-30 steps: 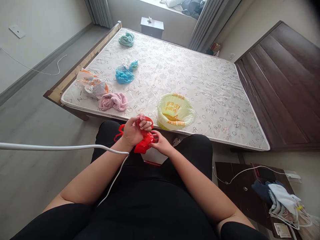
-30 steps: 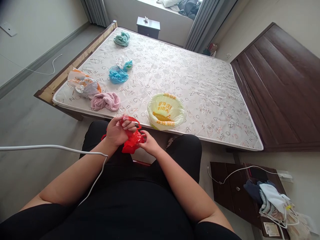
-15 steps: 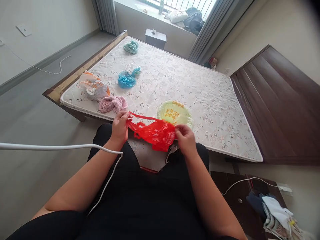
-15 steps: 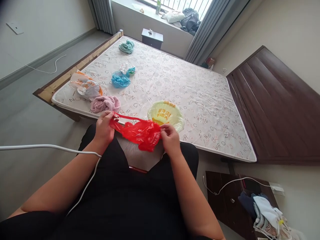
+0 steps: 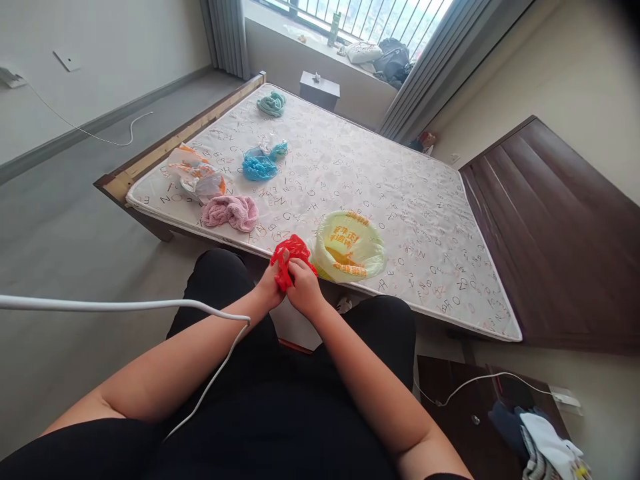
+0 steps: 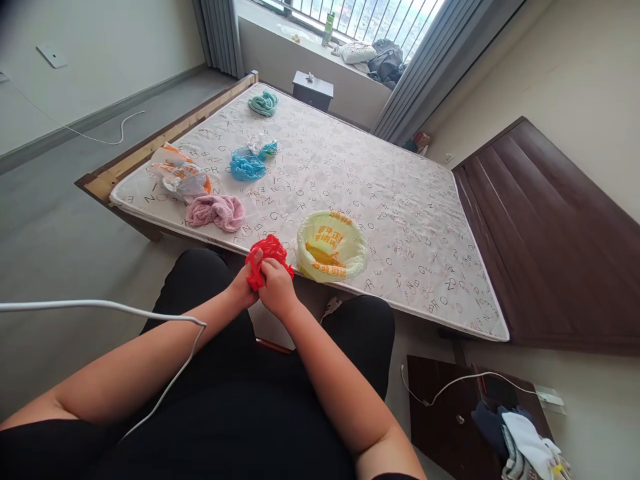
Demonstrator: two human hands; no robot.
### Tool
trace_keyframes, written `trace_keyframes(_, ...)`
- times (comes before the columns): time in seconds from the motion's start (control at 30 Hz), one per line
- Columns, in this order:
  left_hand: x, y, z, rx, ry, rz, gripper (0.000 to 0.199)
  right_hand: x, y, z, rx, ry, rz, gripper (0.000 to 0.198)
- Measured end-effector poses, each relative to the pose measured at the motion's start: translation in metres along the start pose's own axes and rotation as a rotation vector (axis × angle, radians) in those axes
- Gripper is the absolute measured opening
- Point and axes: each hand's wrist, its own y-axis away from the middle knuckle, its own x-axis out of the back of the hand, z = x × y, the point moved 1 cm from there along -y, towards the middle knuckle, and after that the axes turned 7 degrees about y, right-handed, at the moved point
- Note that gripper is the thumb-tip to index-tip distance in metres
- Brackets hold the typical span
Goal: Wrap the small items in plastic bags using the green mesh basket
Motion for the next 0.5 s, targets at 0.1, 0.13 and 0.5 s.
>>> trace_keyframes(0.1, 0.008, -0.010, 0.016, -0.005, 0.141, 0.086, 0.028, 0.000, 0.011, 0.002, 0.100, 0.018, 0.099, 0.032)
trace_keyframes(0.13, 0.009, -0.012, 0.021, -0.001, 0.181, 0.105, 0.026, 0.002, 0.016, 0.002, 0.125, 0.071, 0.189, 0.031)
trace_keyframes(0.5, 0.012, -0.006, -0.005, 0.109, 0.105, 0.037, 0.020, -0.001, -0.009, 0.002, 0.162, 0.259, 0.305, 0.039)
